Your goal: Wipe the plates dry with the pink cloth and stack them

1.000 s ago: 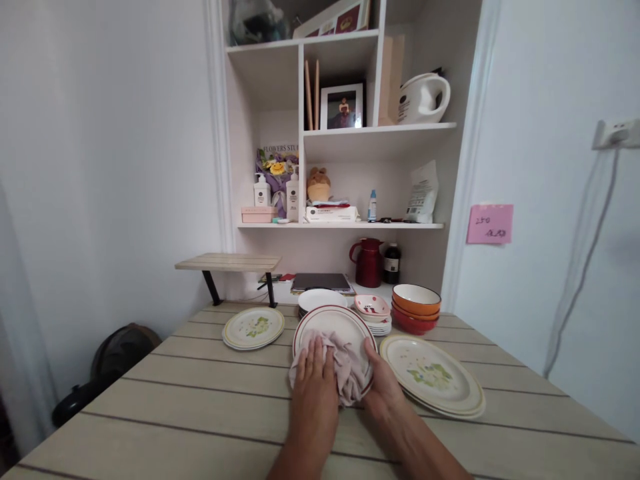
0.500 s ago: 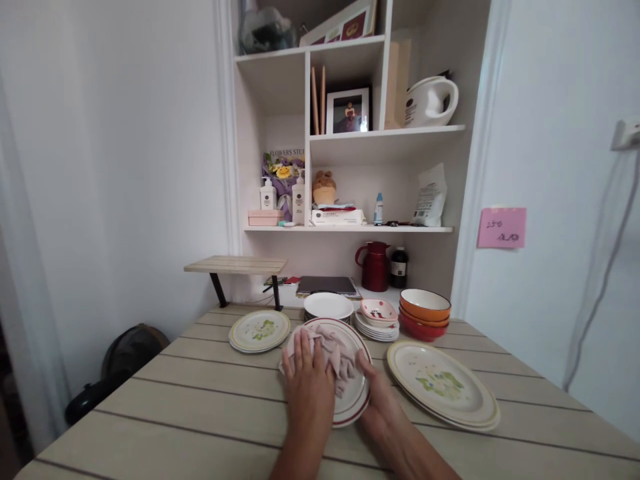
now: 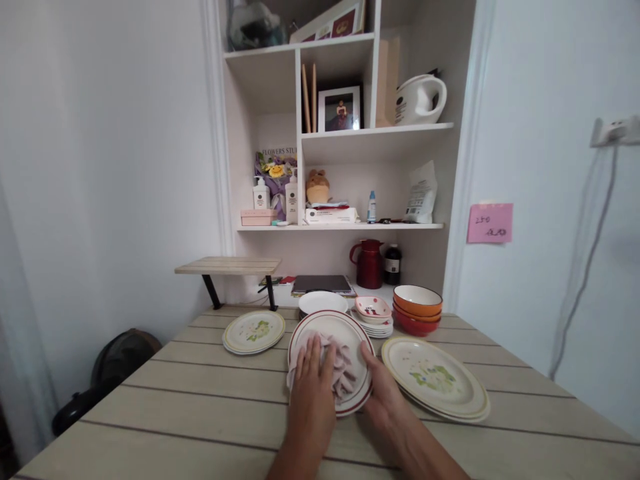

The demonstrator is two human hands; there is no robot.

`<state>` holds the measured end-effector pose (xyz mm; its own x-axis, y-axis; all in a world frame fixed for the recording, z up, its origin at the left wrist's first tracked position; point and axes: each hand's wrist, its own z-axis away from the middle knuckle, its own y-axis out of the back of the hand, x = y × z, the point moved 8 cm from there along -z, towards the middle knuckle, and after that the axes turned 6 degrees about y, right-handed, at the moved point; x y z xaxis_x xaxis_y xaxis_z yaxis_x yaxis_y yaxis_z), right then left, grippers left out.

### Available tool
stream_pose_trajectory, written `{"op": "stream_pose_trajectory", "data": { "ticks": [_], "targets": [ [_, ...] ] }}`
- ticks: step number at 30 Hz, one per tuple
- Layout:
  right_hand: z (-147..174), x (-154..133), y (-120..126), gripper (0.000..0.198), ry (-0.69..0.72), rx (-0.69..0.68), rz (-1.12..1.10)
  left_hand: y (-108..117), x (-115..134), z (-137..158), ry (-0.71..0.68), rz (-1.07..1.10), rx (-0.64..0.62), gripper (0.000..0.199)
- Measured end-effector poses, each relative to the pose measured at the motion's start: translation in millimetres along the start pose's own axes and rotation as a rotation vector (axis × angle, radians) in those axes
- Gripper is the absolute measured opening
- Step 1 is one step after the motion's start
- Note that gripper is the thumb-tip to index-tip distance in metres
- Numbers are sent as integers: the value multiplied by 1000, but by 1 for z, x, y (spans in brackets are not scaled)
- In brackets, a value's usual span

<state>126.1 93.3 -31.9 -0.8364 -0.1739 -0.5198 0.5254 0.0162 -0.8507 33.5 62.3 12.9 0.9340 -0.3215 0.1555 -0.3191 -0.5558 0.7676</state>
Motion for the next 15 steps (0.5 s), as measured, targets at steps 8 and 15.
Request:
{"op": "stream_pose_trajectory", "data": {
  "ticks": [8, 15],
  "targets": [
    [-2, -5, 2, 48, -5, 7, 9, 11, -5, 2, -49, 315, 19, 52],
    [4, -12, 2, 36, 46, 51, 50, 9, 14, 5, -261, 163, -75, 40]
  ]
}}
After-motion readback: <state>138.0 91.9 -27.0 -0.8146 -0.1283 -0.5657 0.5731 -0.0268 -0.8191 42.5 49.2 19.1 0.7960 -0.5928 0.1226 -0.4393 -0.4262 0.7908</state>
